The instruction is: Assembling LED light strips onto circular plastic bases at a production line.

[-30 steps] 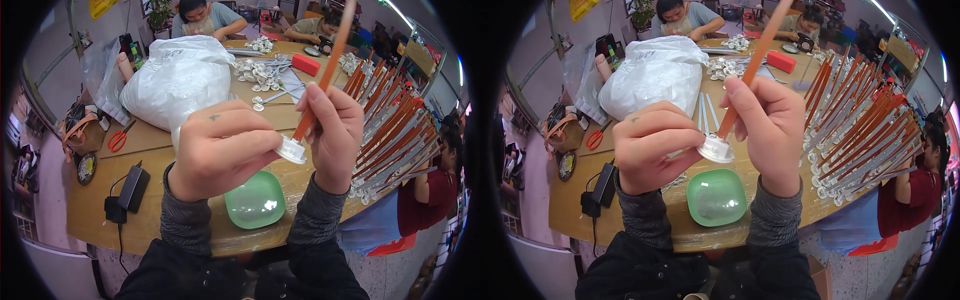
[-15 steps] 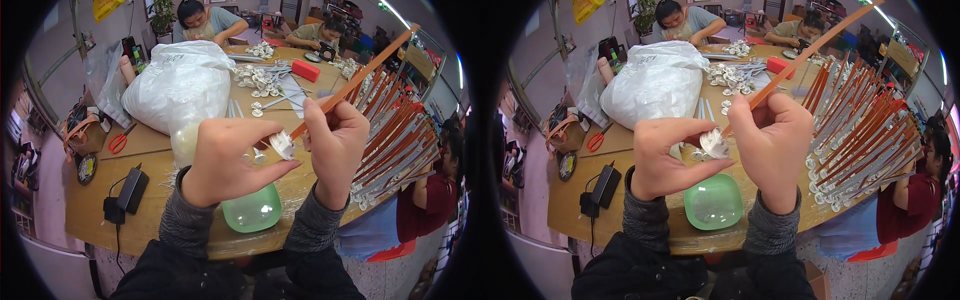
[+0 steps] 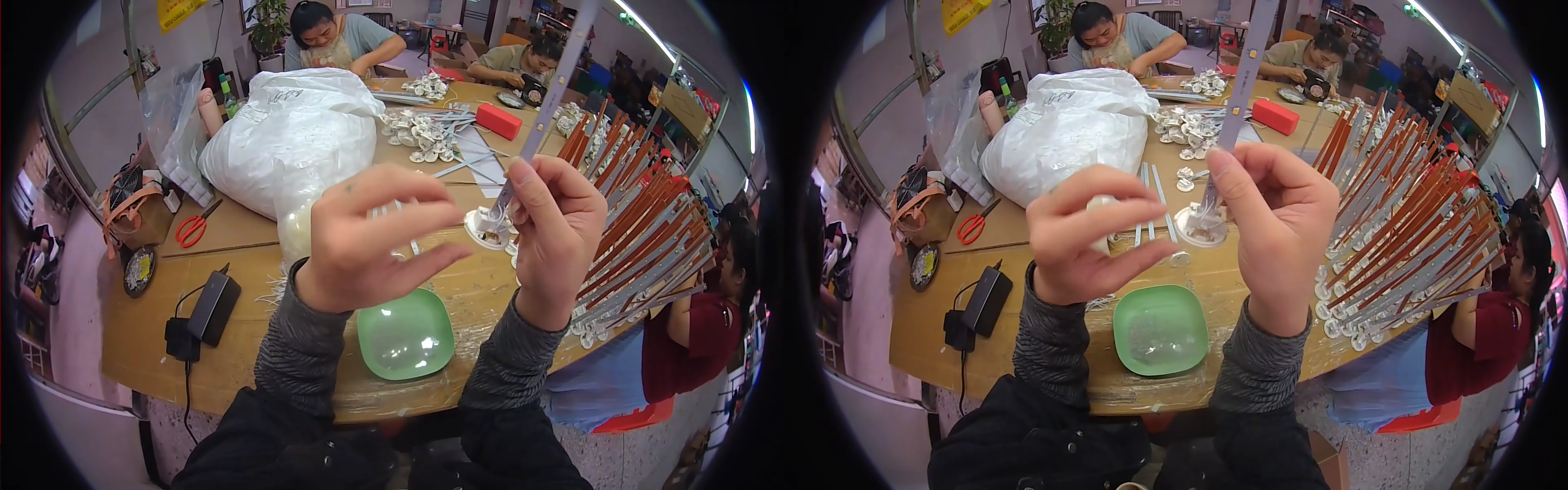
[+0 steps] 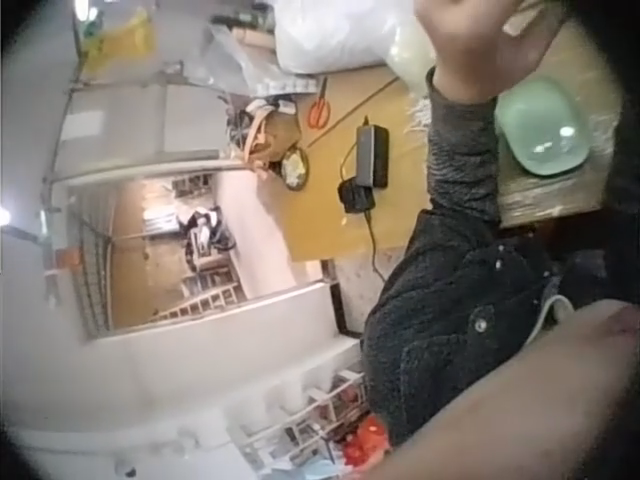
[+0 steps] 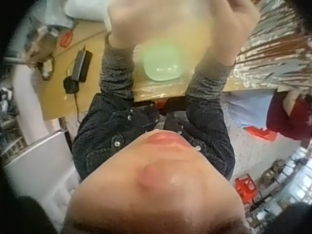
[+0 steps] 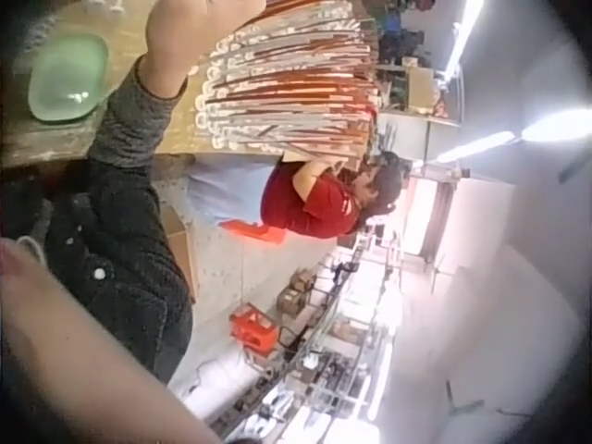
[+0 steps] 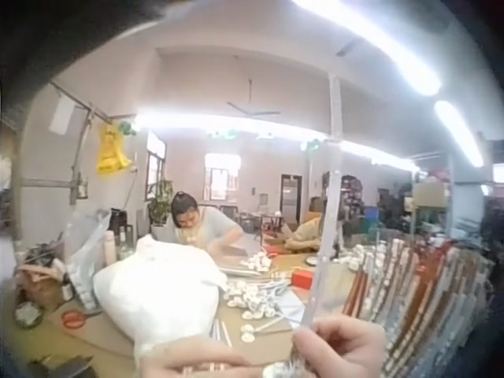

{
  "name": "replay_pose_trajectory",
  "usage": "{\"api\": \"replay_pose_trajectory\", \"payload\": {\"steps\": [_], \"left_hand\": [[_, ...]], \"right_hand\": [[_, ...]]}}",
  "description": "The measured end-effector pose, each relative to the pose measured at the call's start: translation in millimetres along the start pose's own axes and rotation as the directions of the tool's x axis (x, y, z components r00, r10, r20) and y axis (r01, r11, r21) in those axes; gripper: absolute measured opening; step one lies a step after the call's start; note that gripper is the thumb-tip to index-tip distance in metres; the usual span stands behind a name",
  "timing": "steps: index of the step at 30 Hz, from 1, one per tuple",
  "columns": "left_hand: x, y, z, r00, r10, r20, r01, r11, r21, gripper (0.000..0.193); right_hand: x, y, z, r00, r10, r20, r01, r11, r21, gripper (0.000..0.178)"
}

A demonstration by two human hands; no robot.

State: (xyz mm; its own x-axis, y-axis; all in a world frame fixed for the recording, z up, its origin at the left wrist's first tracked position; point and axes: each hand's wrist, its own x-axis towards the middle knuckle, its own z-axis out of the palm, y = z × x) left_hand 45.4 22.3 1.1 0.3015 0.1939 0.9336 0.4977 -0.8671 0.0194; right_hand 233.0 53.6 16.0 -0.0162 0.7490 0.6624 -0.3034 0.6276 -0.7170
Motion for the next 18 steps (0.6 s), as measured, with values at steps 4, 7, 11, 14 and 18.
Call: {"api": "replay_pose_trajectory", "payload": {"steps": [4, 7, 11, 14, 18], "left_hand": [[4, 2, 7, 0.997, 0.067, -0.039, -0.069, 0.996, -0.050, 0.032], [1, -2, 9, 0.993, 0.103, -0.062, -0.106, 0.994, -0.035, 0.027], [3, 4, 4, 0.995, 0.084, -0.044, -0.086, 0.995, -0.042, 0.024], [5, 8, -2, 0.993, 0.079, -0.084, -0.083, 0.995, -0.050, 0.023], [3, 9, -11, 0.996, 0.074, -0.054, -0.076, 0.996, -0.036, 0.022]], "right_hand": [[3, 1, -2, 0.997, 0.082, -0.005, -0.082, 0.995, 0.049, 0.010], [1, -2, 1, 0.995, 0.100, 0.020, -0.101, 0.993, 0.061, 0.010], [-6, -11, 5, 0.992, 0.114, 0.050, -0.113, 0.993, -0.019, 0.011], [-9, -15, 9, 0.991, 0.120, 0.067, -0.117, 0.992, -0.038, 0.011], [-11, -21, 13, 0.996, 0.070, 0.058, -0.073, 0.996, 0.048, 0.013]]}}
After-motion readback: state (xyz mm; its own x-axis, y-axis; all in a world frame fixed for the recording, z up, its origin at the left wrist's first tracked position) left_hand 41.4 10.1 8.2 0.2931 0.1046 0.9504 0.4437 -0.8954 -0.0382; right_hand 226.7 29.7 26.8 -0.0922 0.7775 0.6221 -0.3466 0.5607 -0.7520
